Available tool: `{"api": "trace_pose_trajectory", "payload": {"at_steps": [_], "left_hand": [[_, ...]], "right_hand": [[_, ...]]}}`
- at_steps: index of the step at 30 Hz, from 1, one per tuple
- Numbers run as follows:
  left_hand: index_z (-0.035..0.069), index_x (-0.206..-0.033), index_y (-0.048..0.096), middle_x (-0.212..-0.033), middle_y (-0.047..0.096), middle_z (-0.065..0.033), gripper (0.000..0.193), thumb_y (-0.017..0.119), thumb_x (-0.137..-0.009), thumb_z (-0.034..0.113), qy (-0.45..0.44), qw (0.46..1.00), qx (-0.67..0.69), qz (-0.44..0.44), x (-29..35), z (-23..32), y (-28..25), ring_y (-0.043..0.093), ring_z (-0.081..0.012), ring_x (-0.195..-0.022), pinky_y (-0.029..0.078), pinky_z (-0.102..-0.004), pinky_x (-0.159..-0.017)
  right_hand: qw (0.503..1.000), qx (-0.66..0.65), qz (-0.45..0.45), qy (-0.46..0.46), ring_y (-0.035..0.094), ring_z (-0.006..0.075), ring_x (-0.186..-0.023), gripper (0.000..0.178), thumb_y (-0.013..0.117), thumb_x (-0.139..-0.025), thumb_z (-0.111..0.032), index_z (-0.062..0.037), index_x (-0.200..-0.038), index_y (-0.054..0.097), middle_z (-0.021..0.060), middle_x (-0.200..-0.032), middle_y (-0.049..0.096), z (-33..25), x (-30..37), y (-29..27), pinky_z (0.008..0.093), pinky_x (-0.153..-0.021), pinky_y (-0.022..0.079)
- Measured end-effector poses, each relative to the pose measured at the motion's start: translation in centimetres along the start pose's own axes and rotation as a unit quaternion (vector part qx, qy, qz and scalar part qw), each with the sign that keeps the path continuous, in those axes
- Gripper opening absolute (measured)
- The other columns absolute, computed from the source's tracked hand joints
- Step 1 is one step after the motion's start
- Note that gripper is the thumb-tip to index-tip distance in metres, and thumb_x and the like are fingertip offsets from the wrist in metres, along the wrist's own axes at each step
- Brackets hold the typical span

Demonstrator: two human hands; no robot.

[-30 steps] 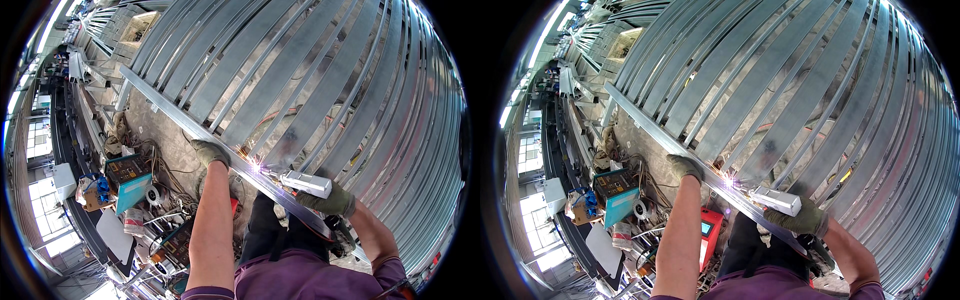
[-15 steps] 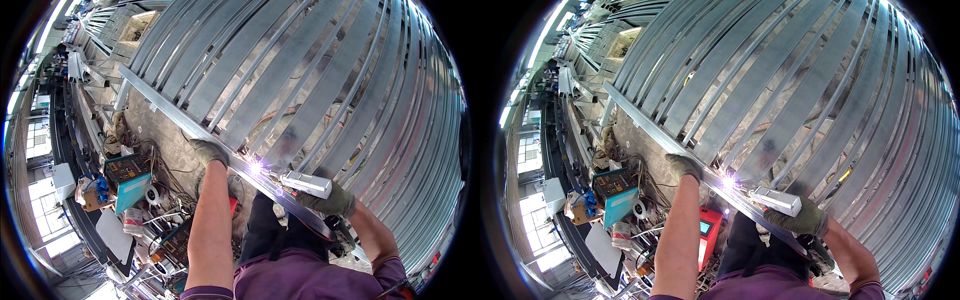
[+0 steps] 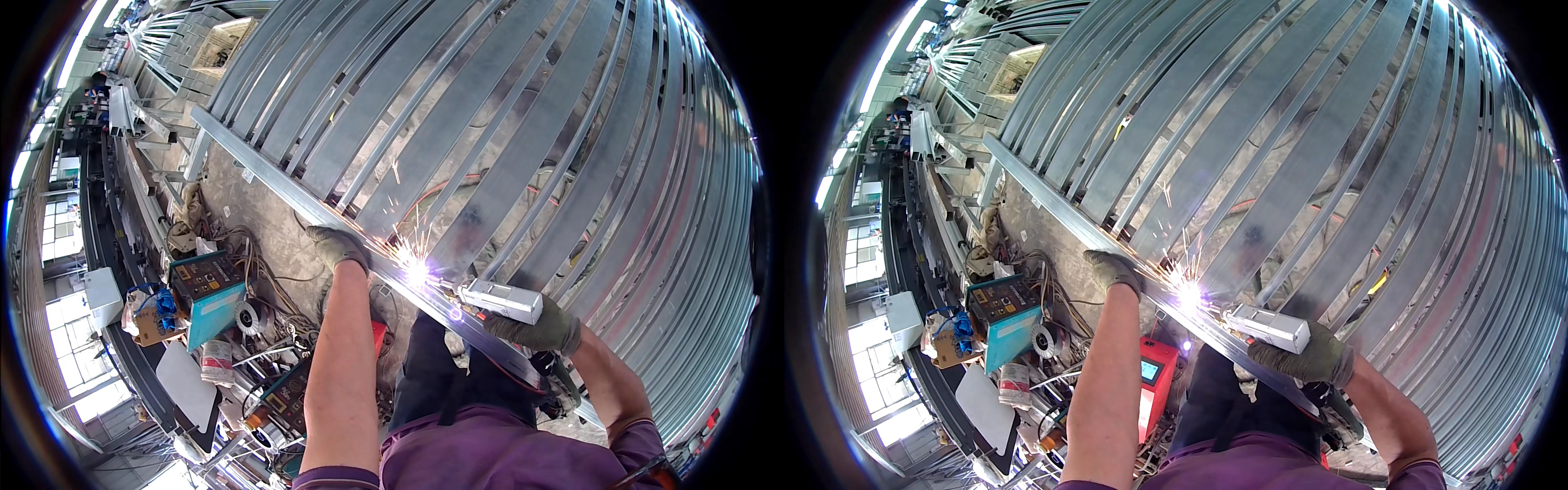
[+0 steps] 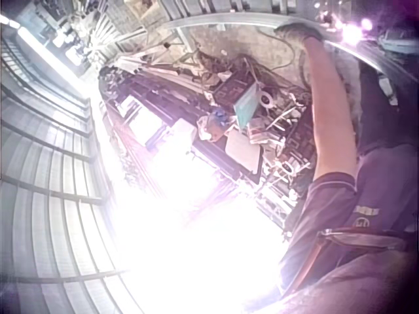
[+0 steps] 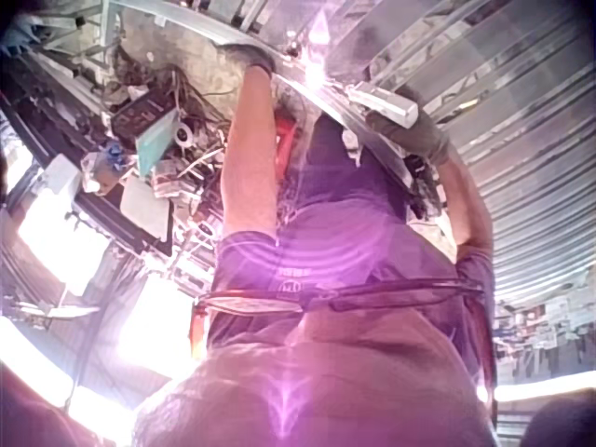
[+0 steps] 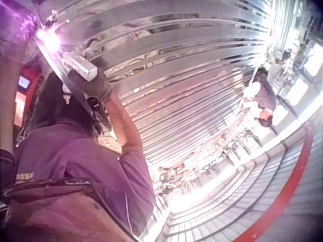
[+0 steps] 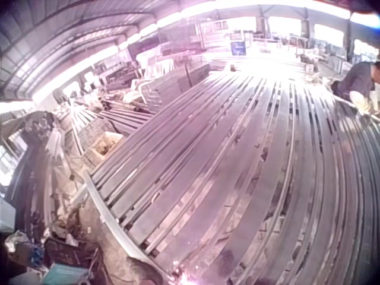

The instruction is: The person welds a metal frame using a handheld welding torch. They hold the frame with one hand and guide the torch along the seams with the other, creating sparks as they work.

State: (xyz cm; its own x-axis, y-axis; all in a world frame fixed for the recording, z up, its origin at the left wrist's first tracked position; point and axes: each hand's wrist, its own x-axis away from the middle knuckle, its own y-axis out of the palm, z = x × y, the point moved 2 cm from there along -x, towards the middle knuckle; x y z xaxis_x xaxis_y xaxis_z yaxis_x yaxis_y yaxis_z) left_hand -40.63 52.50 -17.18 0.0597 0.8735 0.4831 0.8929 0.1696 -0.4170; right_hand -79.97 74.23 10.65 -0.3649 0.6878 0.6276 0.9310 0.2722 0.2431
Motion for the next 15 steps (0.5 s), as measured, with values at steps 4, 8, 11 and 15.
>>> {"api": "trace_pose_trajectory", "payload": {"at_steps": [4, 8, 11, 15], "left_hand": [[0.006, -0.162, 0.039, -0.165, 0.042, -0.0142, 0.074, 0.040, -0.106, 0.054, -0.002, 0.986, 0.098, -0.132, 5.3, -8.1, -8.3, 0.039, -0.0363, -0.152, 0.026, -0.0552, -0.126], [0.006, -0.165, 0.033, -0.172, 0.031, -0.0168, 0.078, 0.049, -0.105, 0.052, -0.023, 0.971, 0.121, -0.203, 5.3, -9.0, -8.3, 0.029, -0.0424, -0.158, 0.019, -0.0601, -0.128], [0.003, -0.164, 0.034, -0.171, 0.031, -0.0202, 0.079, 0.050, -0.104, 0.052, -0.013, 0.965, 0.123, -0.230, 5.6, -9.3, -8.9, 0.029, -0.0447, -0.157, 0.019, -0.0615, -0.127], [0.003, -0.163, 0.037, -0.170, 0.033, -0.0201, 0.078, 0.050, -0.104, 0.053, 0.025, 0.969, 0.095, -0.225, 6.2, -9.8, -11.1, 0.029, -0.0437, -0.157, 0.019, -0.0647, -0.125]], "right_hand": [[0.992, 0.117, -0.008, -0.040, 0.072, 0.0186, -0.113, 0.048, 0.077, -0.098, -0.029, -0.0079, -0.139, 0.064, 0.0102, -0.125, 0.075, -1.3, 0.2, 0.3, 0.0333, -0.100, 0.059], [0.995, 0.089, -0.011, -0.038, 0.071, 0.0161, -0.107, 0.046, 0.078, -0.098, -0.028, -0.0073, -0.137, 0.066, 0.0077, -0.120, 0.076, -1.4, -0.1, 0.5, 0.0325, -0.094, 0.058], [0.994, 0.094, 0.001, -0.056, 0.070, 0.0137, -0.102, 0.045, 0.079, -0.098, -0.027, -0.0070, -0.136, 0.067, 0.0059, -0.116, 0.077, -1.2, -0.2, 0.5, 0.0313, -0.090, 0.057], [0.995, 0.090, 0.009, -0.050, 0.069, 0.0125, -0.101, 0.045, 0.079, -0.098, -0.027, -0.0071, -0.137, 0.068, 0.0053, -0.115, 0.077, -1.3, 0.4, 0.4, 0.0306, -0.089, 0.057]]}}
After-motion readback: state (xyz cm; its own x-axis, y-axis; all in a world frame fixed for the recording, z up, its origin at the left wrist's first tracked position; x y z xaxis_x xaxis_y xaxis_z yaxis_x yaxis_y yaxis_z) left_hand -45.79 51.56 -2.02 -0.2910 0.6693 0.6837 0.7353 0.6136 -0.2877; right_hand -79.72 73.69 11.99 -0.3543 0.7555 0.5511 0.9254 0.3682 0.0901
